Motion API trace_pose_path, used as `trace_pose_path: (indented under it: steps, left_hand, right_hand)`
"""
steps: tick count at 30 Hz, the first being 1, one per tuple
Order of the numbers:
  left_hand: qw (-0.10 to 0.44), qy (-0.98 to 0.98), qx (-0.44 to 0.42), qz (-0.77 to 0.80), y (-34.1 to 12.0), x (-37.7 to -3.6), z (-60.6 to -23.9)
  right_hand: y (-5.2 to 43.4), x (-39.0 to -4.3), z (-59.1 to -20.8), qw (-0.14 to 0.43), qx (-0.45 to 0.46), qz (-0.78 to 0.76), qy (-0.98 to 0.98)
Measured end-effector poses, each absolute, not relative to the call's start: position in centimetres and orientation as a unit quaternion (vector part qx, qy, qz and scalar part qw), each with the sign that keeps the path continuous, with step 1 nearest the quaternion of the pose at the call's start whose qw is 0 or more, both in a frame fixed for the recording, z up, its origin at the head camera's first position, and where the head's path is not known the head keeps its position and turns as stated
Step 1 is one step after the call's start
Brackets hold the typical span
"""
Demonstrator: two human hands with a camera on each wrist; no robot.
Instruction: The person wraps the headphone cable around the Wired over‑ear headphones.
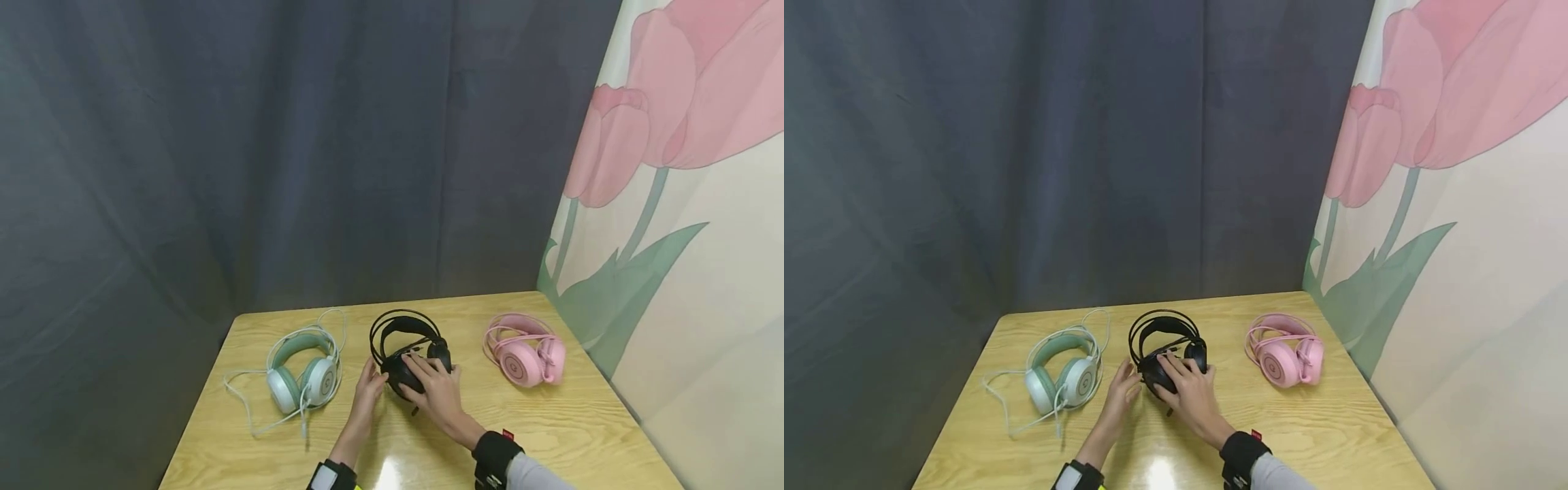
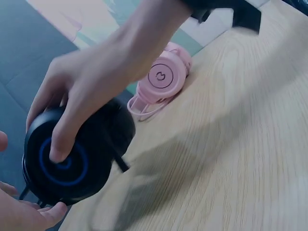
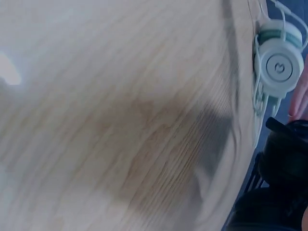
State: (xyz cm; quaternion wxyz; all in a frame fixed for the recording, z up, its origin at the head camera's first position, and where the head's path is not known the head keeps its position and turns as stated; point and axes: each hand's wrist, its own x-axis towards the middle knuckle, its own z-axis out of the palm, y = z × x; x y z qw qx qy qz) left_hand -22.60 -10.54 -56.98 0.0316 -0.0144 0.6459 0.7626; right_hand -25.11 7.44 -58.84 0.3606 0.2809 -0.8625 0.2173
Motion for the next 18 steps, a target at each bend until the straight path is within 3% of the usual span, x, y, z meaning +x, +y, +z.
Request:
trace_pose_path:
  steps: [18]
  left_hand:
    - [0.009, 0.623, -0.008, 0.783, -12.3, -23.1, -57.9]
  right_hand:
    - [6.7, -30.0, -61.3, 0.277, 0.145, 0.147, -0.938]
